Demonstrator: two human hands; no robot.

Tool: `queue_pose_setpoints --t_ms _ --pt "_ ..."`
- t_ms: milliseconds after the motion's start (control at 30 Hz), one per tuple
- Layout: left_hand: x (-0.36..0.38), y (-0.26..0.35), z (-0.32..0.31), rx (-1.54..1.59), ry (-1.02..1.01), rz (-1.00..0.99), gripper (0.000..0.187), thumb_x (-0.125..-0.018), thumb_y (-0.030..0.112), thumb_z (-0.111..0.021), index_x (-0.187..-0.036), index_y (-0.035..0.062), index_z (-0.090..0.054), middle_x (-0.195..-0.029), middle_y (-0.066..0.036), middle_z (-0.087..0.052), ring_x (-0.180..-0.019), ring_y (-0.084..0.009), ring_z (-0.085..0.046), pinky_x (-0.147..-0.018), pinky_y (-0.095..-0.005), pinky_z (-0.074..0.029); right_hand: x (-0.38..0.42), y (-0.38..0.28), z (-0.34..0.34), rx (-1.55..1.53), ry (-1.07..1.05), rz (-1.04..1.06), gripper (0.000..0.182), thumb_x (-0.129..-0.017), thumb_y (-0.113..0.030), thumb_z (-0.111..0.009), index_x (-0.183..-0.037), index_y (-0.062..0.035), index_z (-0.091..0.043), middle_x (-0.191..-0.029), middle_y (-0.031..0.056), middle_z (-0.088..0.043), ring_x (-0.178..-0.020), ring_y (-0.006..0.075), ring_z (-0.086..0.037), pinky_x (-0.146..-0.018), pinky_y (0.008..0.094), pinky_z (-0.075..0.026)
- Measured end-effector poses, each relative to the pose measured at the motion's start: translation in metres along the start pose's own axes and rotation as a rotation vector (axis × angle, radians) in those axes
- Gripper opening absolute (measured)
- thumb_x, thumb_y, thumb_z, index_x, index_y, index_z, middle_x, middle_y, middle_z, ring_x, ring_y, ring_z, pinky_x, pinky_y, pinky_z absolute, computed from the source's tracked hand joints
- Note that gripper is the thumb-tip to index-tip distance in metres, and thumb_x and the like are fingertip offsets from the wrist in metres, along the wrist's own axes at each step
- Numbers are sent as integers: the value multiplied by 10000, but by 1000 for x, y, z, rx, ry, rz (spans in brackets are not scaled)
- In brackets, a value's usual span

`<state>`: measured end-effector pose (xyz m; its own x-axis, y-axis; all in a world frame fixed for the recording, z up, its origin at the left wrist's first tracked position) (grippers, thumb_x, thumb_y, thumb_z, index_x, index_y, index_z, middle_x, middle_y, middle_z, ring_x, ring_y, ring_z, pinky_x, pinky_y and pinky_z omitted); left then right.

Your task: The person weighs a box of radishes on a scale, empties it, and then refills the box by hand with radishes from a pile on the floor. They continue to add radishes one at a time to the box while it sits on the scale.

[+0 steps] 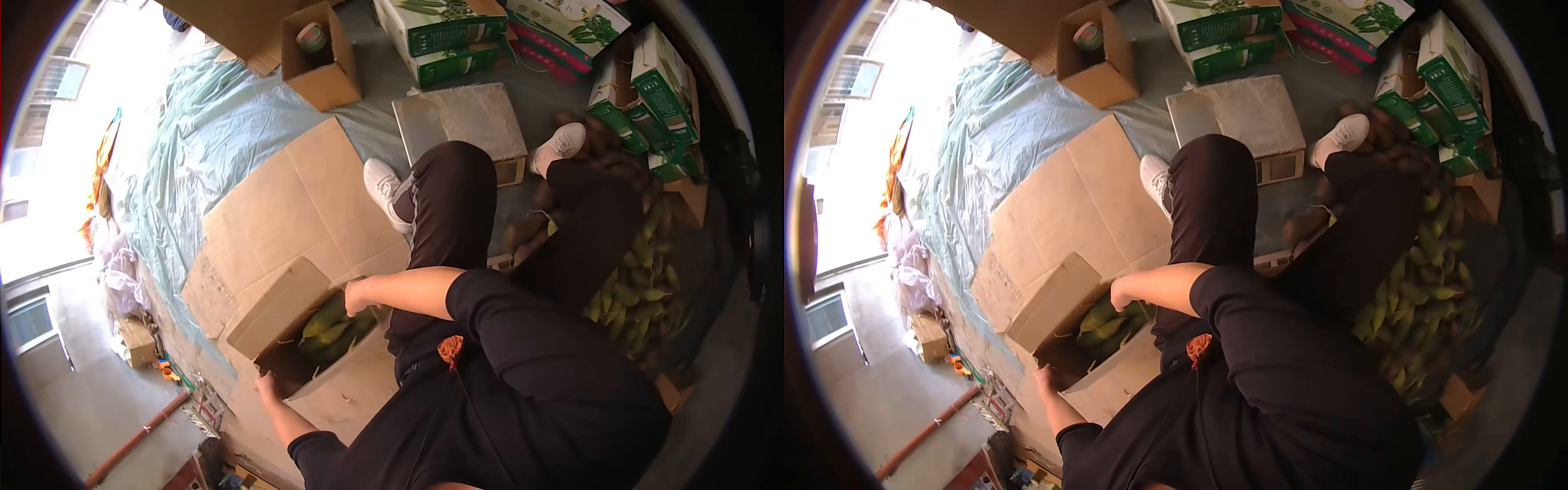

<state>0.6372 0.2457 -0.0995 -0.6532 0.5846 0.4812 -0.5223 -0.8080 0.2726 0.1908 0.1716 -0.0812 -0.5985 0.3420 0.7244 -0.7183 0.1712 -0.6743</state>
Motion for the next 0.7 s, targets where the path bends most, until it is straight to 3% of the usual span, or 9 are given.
queue_pose_setpoints --t_ms 33,67,133,200,300,400,433,533,700 --pt "7 -2 -4 -193 -22 124 144 -782 37 -547 -909 1 -603 -690 -64 -579 -587 -220 -544 -535 -362 -438 -8 0 -4 -22 -4 35 460 -798 -237 -632 -1136 60 -541 -1027 189 -621 -783 334 -613 -647 453 -485" --pt "-30 -58 -21 144 65 186 158 -756 17 -524 -885 -36 -599 -721 -117 -603 -614 -270 -559 -557 -407 -446 -14 0 -7 -45 -8 70 460 -783 -198 -636 -1145 62 -520 -965 174 -635 -658 331 -645 -529 443 -522" --pt "-58 -105 -27 330 56 208 166 -780 24 -496 -878 -57 -603 -720 -132 -603 -630 -269 -573 -577 -406 -468 6 -19 20 -211 58 179 423 -780 -192 -602 -1139 26 -551 -956 176 -643 -759 327 -649 -615 434 -527" --pt "-56 -113 -35 516 45 224 189 -803 31 -469 -871 -79 -606 -719 -146 -602 -647 -269 -587 -597 -405 -491 7 -23 39 -134 433 435 434 -773 -197 -575 -1155 8 -553 -982 186 -648 -898 304 -635 -748 396 -509" --pt "-31 -76 -20 -236 116 159 238 -733 58 -512 -913 -58 -616 -817 -218 -651 -758 -301 -624 -653 -396 -482 49 -30 72 -223 529 432 436 -774 -215 -568 -1146 14 -556 -1006 189 -649 -969 280 -618 -844 350 -475" --pt "7 -34 5 -99 670 -392 358 -841 115 -476 -1136 -78 -541 -1113 -260 -580 -1036 -402 -542 -924 -413 -423 101 -11 102 -294 686 523 399 -779 -206 -568 -1114 12 -579 -1003 174 -655 -948 276 -625 -831 346 -479" --pt "28 2 6 -181 926 -658 323 -861 93 -471 -1142 -41 -560 -1080 -185 -612 -973 -324 -583 -879 -392 -448 119 -6 109 -342 725 557 373 -787 -192 -569 -1094 18 -586 -989 168 -658 -934 266 -627 -822 340 -479" --pt "153 158 -22 314 773 -982 290 -875 67 -494 -1132 -51 -557 -1063 -174 -613 -970 -307 -585 -880 -387 -450 164 19 125 -437 882 583 325 -801 -158 -567 -1066 28 -595 -956 154 -662 -899 247 -632 -800 328 -479" --pt "264 290 -140 -159 -127 -1449 287 -829 74 -602 -1109 20 -579 -1094 -180 -574 -1021 -349 -538 -884 -406 -437 226 58 125 -644 1013 658 272 -852 -126 -572 -1073 31 -586 -887 96 -652 -819 151 -603 -742 282 -468"
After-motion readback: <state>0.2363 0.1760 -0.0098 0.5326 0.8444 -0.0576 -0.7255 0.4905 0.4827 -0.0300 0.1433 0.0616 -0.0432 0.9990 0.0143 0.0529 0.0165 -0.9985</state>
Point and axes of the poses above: each hand's wrist, its own x-axis away from the middle knuckle, its own z-axis out of the back of the hand, y = z × x, the point moved 1 cm from there along -x, towards the middle knuckle
